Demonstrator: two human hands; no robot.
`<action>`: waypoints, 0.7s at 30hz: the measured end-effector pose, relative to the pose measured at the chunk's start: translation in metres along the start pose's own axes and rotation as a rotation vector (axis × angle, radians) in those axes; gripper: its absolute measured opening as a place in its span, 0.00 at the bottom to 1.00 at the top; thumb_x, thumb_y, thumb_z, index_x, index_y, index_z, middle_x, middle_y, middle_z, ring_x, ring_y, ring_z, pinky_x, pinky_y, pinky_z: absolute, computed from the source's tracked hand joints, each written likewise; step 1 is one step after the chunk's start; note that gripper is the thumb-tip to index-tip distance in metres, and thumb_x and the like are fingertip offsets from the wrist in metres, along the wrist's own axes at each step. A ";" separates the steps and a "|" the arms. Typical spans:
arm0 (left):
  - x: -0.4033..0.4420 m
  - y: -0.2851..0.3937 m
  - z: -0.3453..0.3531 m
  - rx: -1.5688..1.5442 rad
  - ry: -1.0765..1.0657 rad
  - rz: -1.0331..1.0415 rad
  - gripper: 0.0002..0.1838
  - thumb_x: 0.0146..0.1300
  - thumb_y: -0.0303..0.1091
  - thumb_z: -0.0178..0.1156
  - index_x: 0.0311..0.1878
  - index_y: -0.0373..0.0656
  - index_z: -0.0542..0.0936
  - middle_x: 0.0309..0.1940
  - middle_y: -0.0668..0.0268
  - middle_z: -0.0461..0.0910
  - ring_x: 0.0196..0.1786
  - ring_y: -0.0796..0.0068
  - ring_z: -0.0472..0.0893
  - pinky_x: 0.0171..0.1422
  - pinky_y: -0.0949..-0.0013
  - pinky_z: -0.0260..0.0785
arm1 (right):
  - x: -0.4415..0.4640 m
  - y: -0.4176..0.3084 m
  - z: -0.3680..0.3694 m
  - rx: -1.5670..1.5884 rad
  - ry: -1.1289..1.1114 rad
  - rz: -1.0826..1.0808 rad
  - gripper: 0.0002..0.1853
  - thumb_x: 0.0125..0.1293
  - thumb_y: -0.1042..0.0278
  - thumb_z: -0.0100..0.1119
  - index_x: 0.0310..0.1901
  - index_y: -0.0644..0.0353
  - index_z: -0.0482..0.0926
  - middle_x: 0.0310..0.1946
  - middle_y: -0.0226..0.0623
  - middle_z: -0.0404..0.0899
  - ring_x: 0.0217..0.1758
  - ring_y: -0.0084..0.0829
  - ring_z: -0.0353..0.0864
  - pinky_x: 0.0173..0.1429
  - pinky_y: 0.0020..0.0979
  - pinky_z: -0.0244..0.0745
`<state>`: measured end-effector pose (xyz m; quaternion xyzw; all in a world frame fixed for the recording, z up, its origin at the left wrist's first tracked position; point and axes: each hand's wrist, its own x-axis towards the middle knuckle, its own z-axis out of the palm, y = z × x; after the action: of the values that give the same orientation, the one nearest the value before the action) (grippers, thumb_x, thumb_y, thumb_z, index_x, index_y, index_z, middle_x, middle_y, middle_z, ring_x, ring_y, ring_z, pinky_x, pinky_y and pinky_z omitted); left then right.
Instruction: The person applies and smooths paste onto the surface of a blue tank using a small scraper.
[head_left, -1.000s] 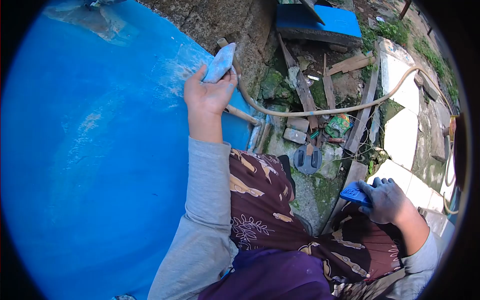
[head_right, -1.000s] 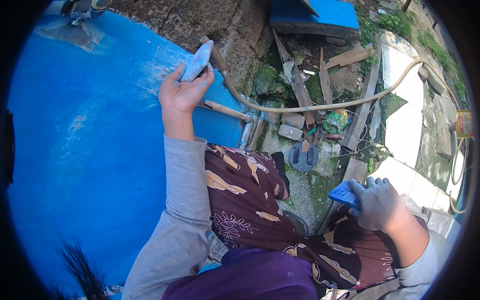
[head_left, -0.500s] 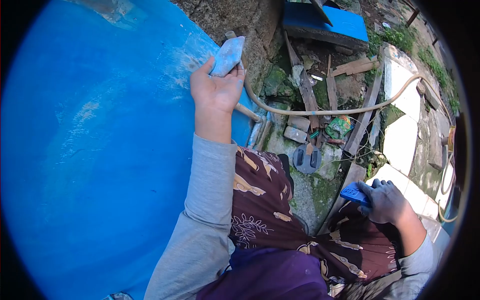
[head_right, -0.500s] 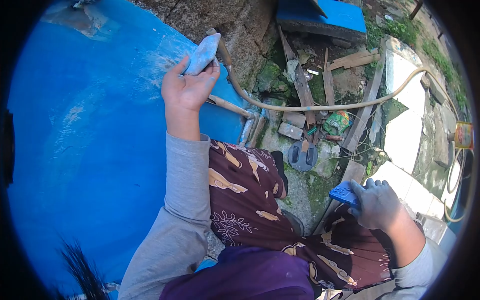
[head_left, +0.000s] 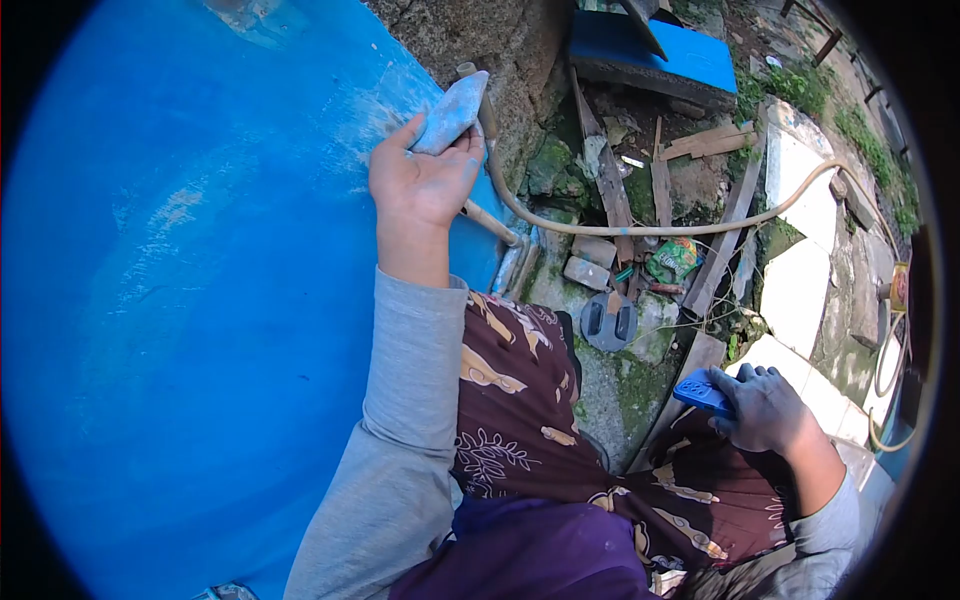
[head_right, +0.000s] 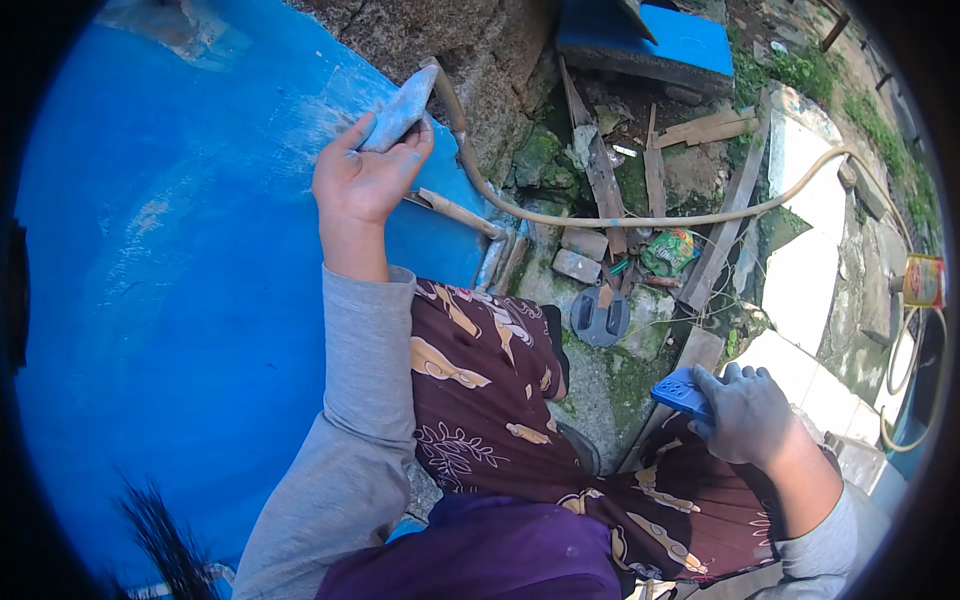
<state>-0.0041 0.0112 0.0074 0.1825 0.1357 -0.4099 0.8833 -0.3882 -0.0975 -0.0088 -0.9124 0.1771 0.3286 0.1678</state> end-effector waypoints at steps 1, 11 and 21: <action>0.003 0.003 -0.002 -0.061 0.002 -0.058 0.24 0.68 0.32 0.40 0.64 0.32 0.51 0.62 0.51 0.57 0.65 0.59 0.59 0.66 0.56 0.52 | -0.001 -0.001 -0.001 0.020 -0.005 0.006 0.31 0.51 0.55 0.62 0.57 0.57 0.68 0.38 0.49 0.75 0.43 0.45 0.75 0.51 0.38 0.66; 0.000 -0.002 -0.004 0.025 -0.034 0.028 0.24 0.66 0.32 0.42 0.61 0.29 0.53 0.60 0.51 0.57 0.62 0.59 0.61 0.67 0.59 0.54 | -0.002 -0.002 -0.002 0.021 -0.014 0.025 0.31 0.51 0.56 0.62 0.57 0.57 0.68 0.38 0.48 0.75 0.44 0.44 0.74 0.51 0.38 0.66; 0.000 0.000 -0.002 -0.002 0.002 0.011 0.24 0.67 0.31 0.41 0.63 0.32 0.51 0.62 0.51 0.56 0.64 0.59 0.59 0.65 0.57 0.54 | 0.000 0.000 -0.001 0.003 0.025 0.000 0.31 0.50 0.57 0.63 0.57 0.57 0.68 0.37 0.48 0.75 0.43 0.44 0.75 0.51 0.38 0.66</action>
<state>-0.0046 0.0121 0.0059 0.1825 0.1358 -0.4048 0.8856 -0.3877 -0.0975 -0.0082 -0.9162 0.1797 0.3171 0.1669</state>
